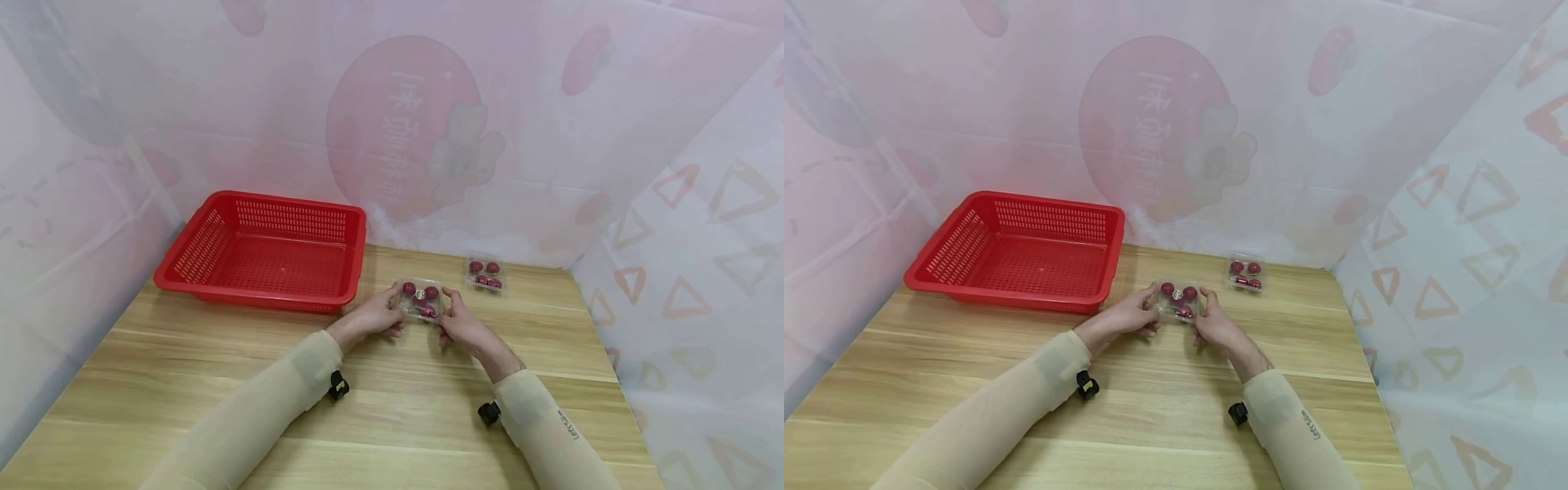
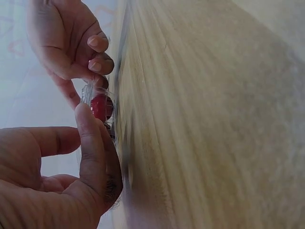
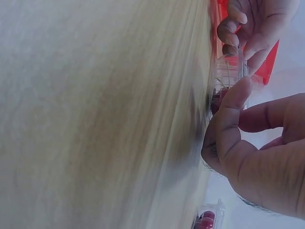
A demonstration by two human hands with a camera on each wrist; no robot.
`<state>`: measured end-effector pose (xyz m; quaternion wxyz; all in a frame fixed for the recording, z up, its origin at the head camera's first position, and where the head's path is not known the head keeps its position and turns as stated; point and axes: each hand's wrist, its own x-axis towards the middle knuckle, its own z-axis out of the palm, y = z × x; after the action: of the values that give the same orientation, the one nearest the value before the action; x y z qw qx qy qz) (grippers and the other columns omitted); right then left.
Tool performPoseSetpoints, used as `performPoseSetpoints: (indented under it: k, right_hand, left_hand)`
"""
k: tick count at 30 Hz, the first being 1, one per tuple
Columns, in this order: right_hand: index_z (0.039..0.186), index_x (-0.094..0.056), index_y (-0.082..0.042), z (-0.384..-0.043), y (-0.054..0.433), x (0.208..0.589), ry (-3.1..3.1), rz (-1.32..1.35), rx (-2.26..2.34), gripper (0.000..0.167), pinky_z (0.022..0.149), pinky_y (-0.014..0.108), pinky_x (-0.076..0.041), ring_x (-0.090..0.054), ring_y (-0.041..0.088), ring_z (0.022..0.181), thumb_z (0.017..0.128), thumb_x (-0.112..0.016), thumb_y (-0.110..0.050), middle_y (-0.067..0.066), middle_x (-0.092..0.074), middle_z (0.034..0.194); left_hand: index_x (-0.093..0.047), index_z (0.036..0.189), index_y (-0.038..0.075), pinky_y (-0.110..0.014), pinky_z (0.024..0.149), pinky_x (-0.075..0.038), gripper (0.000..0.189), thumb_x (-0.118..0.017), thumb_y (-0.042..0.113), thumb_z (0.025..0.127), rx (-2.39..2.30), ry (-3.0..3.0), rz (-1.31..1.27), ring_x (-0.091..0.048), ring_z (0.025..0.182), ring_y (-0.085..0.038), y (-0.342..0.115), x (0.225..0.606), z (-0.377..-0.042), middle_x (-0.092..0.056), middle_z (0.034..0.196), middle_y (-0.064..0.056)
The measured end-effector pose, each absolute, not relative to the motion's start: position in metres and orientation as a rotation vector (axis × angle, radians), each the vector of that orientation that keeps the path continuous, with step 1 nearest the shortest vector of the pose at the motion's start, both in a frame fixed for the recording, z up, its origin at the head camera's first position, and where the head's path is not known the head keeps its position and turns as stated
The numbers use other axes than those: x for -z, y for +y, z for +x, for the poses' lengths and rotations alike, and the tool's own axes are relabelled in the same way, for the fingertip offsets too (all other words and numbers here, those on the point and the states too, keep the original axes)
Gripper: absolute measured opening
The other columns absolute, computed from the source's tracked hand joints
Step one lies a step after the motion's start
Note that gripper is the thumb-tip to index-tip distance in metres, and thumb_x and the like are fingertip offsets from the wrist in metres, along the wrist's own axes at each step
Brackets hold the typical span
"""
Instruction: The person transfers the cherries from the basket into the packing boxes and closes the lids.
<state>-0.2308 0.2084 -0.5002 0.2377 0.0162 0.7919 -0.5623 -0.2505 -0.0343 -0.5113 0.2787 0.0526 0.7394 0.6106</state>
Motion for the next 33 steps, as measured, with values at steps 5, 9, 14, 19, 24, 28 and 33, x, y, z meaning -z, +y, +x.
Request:
performPoseSetpoints:
  k: [5, 9, 14, 19, 24, 28, 33]
  right_hand:
    - [0.187, -0.003, -0.009, -0.230, 0.209, 0.499, 2.174, 0.043, 1.538, 0.082, 0.065, 0.025, -0.062, -0.060, 0.017, 0.073, 0.118, -0.043, 0.005, 0.009, -0.057, 0.096]
    - [0.186, -0.001, -0.004, -0.229, 0.211, 0.500, 2.210, -0.023, 1.505, 0.083, 0.064, 0.025, -0.062, -0.060, 0.015, 0.068, 0.116, -0.043, 0.006, 0.008, -0.058, 0.090]
    - [0.185, -0.002, 0.004, -0.238, 0.218, 0.515, 2.317, -0.131, 1.404, 0.084, 0.062, 0.027, -0.058, -0.059, 0.014, 0.061, 0.113, -0.046, 0.005, 0.006, -0.060, 0.081]
    - [0.178, -0.030, 0.013, -0.252, 0.223, 0.534, 2.684, -0.235, 1.091, 0.081, 0.089, 0.043, -0.066, -0.069, 0.026, 0.096, 0.108, -0.064, -0.011, 0.014, -0.069, 0.105]
    - [0.167, -0.058, 0.005, -0.231, 0.199, 0.497, 2.913, -0.264, 0.870, 0.061, 0.133, 0.072, -0.047, -0.056, 0.055, 0.151, 0.112, -0.071, -0.017, 0.035, -0.056, 0.163]
    - [0.166, -0.061, 0.000, -0.224, 0.188, 0.497, 3.001, -0.418, 0.720, 0.055, 0.137, 0.071, -0.045, -0.048, 0.055, 0.165, 0.118, -0.070, -0.023, 0.031, -0.052, 0.175]
    - [0.172, -0.057, -0.005, -0.220, 0.183, 0.497, 3.014, -0.414, 0.603, 0.062, 0.135, 0.071, -0.048, -0.042, 0.051, 0.172, 0.120, -0.070, -0.036, 0.027, -0.048, 0.182]
  left_hand:
    - [-0.010, 0.189, 0.016, -0.034, 0.082, -0.074, 0.089, -0.060, 0.003, 0.116, -1.637, 1.970, 0.146, -0.075, 0.088, -0.019, -0.035, 0.510, -0.251, -0.072, 0.125, -0.029]
    - [-0.014, 0.189, 0.014, -0.032, 0.083, -0.074, 0.085, -0.059, 0.003, 0.118, -1.614, 2.000, 0.166, -0.076, 0.092, -0.019, -0.036, 0.509, -0.251, -0.070, 0.126, -0.027]
    - [-0.019, 0.187, 0.012, -0.030, 0.084, -0.074, 0.082, -0.058, -0.001, 0.116, -1.573, 2.079, 0.201, -0.077, 0.090, -0.016, -0.036, 0.507, -0.252, -0.056, 0.110, -0.009]
    - [-0.021, 0.187, 0.012, -0.030, 0.084, -0.074, 0.082, -0.059, -0.001, 0.115, -1.577, 2.095, 0.203, -0.079, 0.092, -0.016, -0.036, 0.509, -0.252, -0.051, 0.109, -0.005]
    - [-0.022, 0.186, 0.010, -0.033, 0.081, -0.074, 0.082, -0.062, 0.000, 0.116, -1.587, 2.112, 0.219, -0.078, 0.082, -0.015, -0.035, 0.513, -0.252, -0.066, 0.109, -0.013]
    - [-0.029, 0.184, 0.006, -0.035, 0.079, -0.074, 0.076, -0.062, 0.002, 0.116, -1.555, 2.144, 0.270, -0.080, 0.078, -0.016, -0.031, 0.514, -0.250, -0.076, 0.110, -0.020]
    - [-0.040, 0.180, 0.002, -0.035, 0.080, -0.074, 0.067, -0.063, 0.007, 0.118, -1.489, 2.184, 0.356, -0.082, 0.085, -0.022, -0.028, 0.512, -0.247, -0.079, 0.115, -0.023]
